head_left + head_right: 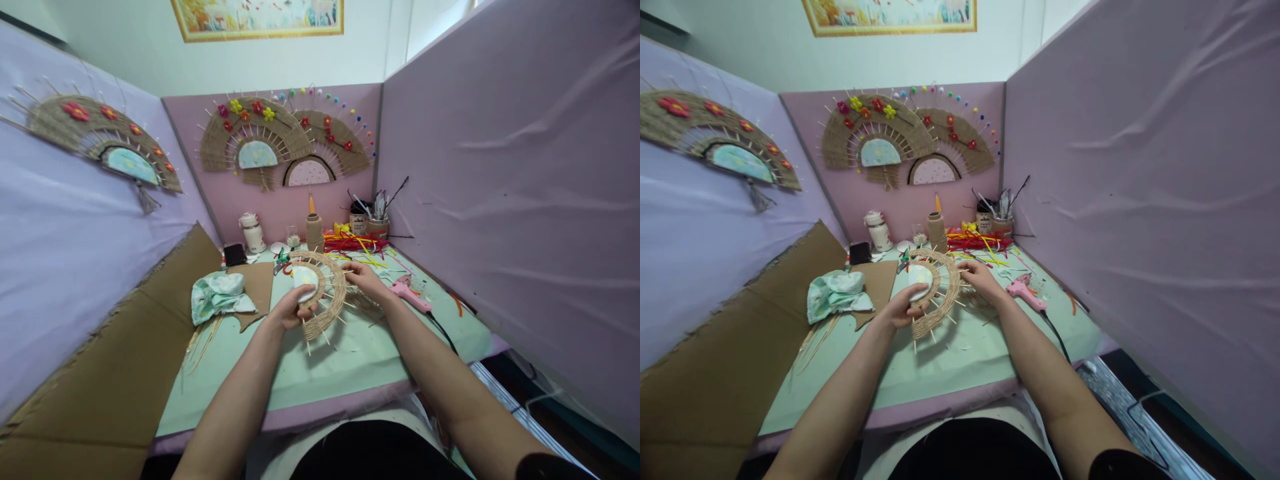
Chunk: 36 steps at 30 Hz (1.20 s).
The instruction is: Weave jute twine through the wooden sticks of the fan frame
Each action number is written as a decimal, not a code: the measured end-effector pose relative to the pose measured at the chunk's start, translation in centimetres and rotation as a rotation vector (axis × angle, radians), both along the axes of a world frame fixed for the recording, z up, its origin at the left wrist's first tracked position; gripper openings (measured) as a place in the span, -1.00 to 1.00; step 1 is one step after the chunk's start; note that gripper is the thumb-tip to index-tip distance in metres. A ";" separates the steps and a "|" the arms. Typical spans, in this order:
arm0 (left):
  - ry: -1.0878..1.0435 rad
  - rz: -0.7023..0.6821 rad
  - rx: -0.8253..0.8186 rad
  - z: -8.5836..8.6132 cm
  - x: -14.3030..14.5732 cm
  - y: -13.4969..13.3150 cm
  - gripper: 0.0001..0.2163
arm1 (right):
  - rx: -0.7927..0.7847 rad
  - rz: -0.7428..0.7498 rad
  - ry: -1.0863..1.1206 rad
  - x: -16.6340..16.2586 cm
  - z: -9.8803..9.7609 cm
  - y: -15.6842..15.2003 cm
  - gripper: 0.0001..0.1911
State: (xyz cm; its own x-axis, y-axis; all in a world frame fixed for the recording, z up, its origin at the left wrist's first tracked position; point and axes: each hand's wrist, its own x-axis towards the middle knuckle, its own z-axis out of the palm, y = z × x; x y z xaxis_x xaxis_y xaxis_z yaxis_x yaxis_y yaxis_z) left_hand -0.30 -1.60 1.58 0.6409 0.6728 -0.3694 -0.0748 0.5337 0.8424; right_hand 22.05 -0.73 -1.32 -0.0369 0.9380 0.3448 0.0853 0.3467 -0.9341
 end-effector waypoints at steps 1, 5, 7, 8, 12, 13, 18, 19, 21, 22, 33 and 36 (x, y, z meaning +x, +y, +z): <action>0.005 -0.007 0.004 0.1 -0.2 0.1 -0.70 | 0.001 -0.002 0.004 0.0 0.0 0.1 -0.82; 0.029 -0.035 0.014 0.5 -1.4 0.5 -0.72 | -0.008 0.001 -0.018 0.1 -0.1 0.2 -0.82; 0.048 -0.038 0.032 0.7 -1.7 0.5 -0.73 | -0.013 -0.007 -0.039 0.1 0.0 0.1 -0.79; 0.058 -0.036 0.043 0.8 -1.9 0.5 -0.74 | -0.013 -0.012 -0.047 0.2 0.0 0.1 -0.77; 0.075 -0.035 0.066 0.8 -2.0 0.5 -0.77 | -0.017 -0.022 -0.073 0.2 0.2 -0.1 -0.75; 0.080 -0.033 0.072 0.8 -2.0 0.5 -0.77 | -0.019 -0.023 -0.076 0.2 0.2 -0.1 -0.75; 0.140 -0.036 0.117 0.7 -2.5 0.8 -0.78 | -0.037 -0.030 -0.076 0.4 0.4 -0.2 -0.71; 0.153 -0.041 0.131 0.6 -2.6 0.8 -0.78 | -0.041 -0.030 -0.077 0.4 0.4 -0.2 -0.71; 0.176 -0.042 0.160 0.6 -2.7 0.9 -0.78 | -0.042 -0.030 -0.087 0.4 0.3 -0.2 -0.71; 0.188 -0.040 0.171 0.5 -2.6 0.9 -0.78 | -0.038 -0.029 -0.095 0.4 0.3 -0.2 -0.72; 0.230 -0.052 0.220 0.5 -2.3 0.6 -0.77 | -0.088 0.069 -0.096 0.3 -0.4 0.2 -0.71; 0.226 -0.069 0.236 0.5 -2.4 0.5 -0.77 | -0.144 0.098 -0.059 0.3 -0.6 0.3 -0.70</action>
State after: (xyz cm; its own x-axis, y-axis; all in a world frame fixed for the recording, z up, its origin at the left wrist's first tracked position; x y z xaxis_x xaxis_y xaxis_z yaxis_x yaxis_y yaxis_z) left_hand -2.66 -1.12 2.10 0.6075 0.7149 -0.3463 0.1571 0.3192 0.9346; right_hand 22.37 -0.40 -1.88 -0.1465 0.9683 0.2021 0.1141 0.2195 -0.9689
